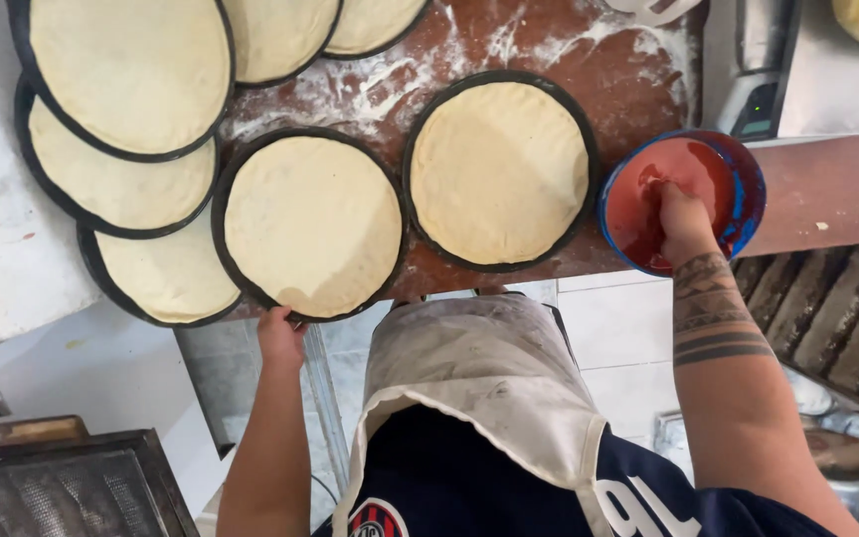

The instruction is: Spread tomato sauce onto pizza dough rounds using hands

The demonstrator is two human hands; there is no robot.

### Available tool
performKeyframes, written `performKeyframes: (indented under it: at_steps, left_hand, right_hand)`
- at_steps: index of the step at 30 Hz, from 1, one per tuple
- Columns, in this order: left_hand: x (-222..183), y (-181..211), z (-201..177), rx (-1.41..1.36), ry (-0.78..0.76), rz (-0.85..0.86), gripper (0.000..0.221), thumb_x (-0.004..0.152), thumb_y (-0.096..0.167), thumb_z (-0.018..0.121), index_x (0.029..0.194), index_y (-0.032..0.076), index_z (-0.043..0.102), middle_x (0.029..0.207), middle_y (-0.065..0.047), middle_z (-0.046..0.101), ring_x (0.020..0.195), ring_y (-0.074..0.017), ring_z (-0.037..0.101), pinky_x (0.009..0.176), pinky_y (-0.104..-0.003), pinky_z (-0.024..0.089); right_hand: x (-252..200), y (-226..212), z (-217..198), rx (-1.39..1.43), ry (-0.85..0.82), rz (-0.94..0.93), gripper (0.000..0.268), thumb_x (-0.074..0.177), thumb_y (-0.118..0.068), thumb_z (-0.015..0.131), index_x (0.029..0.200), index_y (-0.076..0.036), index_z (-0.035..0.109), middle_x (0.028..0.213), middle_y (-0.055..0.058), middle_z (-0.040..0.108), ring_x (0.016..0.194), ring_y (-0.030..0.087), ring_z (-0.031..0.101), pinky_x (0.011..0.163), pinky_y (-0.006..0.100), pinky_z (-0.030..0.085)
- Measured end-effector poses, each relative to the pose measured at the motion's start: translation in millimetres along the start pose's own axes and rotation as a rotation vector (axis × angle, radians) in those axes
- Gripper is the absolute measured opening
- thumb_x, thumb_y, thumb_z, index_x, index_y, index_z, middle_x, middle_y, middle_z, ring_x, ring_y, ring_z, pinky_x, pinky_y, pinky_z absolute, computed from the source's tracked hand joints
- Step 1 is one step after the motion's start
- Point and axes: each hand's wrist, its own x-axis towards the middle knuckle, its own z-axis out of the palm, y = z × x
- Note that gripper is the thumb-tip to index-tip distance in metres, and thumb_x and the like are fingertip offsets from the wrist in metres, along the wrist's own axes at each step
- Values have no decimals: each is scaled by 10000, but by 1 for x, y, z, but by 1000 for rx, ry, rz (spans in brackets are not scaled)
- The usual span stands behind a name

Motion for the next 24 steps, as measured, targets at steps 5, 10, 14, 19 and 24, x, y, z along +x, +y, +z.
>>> performKeyframes:
  at_steps: [5,10,14,19,24]
  left_hand:
    - [-2,4,5,54,-10,9,344,818,171,691,1137,95,589,945,-120,611,739,-293,689,653,-447,611]
    - [19,-19,-1,40,-41,-2,360,812,154,681,1149,79,577,965,-135,603,749,-302,673,664,-455,617]
    - [18,-21,3,13,-98,-36,344,807,131,688,1125,44,588,951,-156,610,740,-327,683,663,-470,641]
    - [-10,7,19,4,-188,-36,364,819,121,695,1136,-23,587,944,-197,623,749,-369,701,671,-503,645]
    - [-23,24,27,-183,-276,-133,361,873,259,703,1105,5,593,943,-163,585,770,-348,707,702,-496,644]
  right_hand:
    - [-91,-87,-12,593,-408,228,229,928,-382,532,815,-183,520,669,-46,420,540,107,415,464,213,259]
    - [-150,-146,27,692,-610,82,269,960,-360,501,758,-186,470,657,-30,321,519,77,331,456,166,204]
    - [-168,-175,106,622,-717,91,229,927,-356,540,768,-195,500,638,-31,348,489,87,328,439,188,237]
    - [-187,-193,182,444,-689,147,219,923,-335,510,748,-203,500,617,-40,387,485,81,323,445,191,213]
    - [-245,-223,259,352,-763,123,210,902,-386,535,800,-203,539,660,-37,371,507,94,353,447,208,243]
